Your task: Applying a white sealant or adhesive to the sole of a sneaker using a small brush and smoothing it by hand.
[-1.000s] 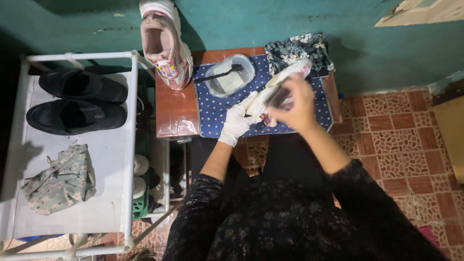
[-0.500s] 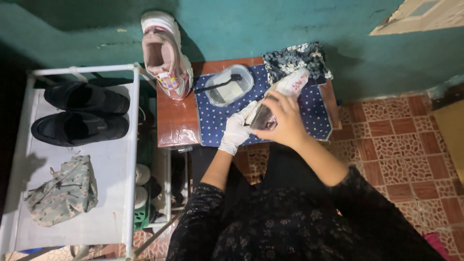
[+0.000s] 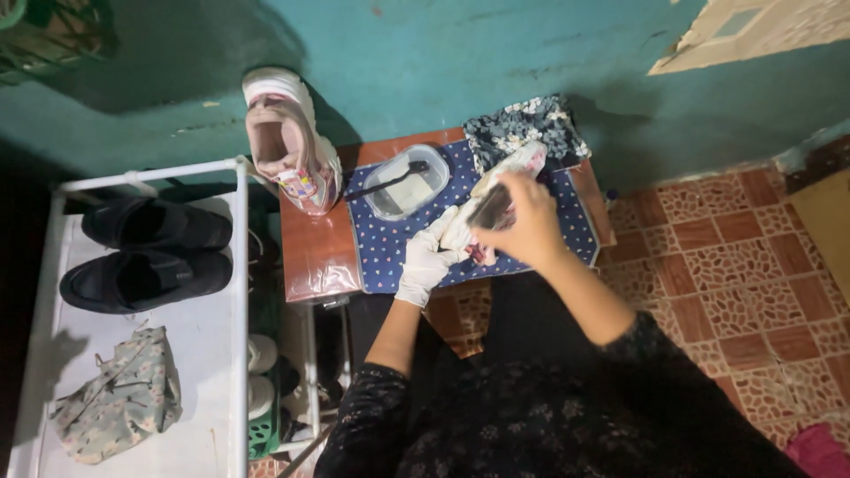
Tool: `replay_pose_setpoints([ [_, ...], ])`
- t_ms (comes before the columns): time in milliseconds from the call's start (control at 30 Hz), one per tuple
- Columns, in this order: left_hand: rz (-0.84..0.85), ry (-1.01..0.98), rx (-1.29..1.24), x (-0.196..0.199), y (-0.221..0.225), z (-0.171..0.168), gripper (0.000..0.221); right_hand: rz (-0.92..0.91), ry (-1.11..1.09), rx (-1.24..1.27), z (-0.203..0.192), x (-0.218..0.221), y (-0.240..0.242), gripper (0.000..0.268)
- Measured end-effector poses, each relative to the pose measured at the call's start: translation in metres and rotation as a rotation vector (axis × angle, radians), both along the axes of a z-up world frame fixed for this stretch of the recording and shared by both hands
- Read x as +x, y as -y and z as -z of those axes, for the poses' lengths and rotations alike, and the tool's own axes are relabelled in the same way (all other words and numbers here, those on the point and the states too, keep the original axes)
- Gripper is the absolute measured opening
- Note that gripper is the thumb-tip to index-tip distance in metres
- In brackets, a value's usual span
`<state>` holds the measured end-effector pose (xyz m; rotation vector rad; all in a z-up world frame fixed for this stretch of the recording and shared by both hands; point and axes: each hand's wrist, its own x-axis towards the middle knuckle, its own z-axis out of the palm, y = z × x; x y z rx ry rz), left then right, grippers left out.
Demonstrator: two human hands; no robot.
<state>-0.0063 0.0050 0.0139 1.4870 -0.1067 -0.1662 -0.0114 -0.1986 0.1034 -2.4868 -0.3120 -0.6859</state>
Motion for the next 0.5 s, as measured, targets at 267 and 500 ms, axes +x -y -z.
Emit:
replay_pose_setpoints([
  [267, 0.004, 0.022, 0.204, -0.003, 0.004, -0.005, 0.084, -0.069, -0.105, -0.002, -0.010, -0.008, 0.002, 0.097],
  [500, 0.028, 0.057, 0.283, -0.002, 0.002, -0.018, 0.085, -0.166, -0.191, -0.008, -0.043, -0.032, -0.019, 0.088],
])
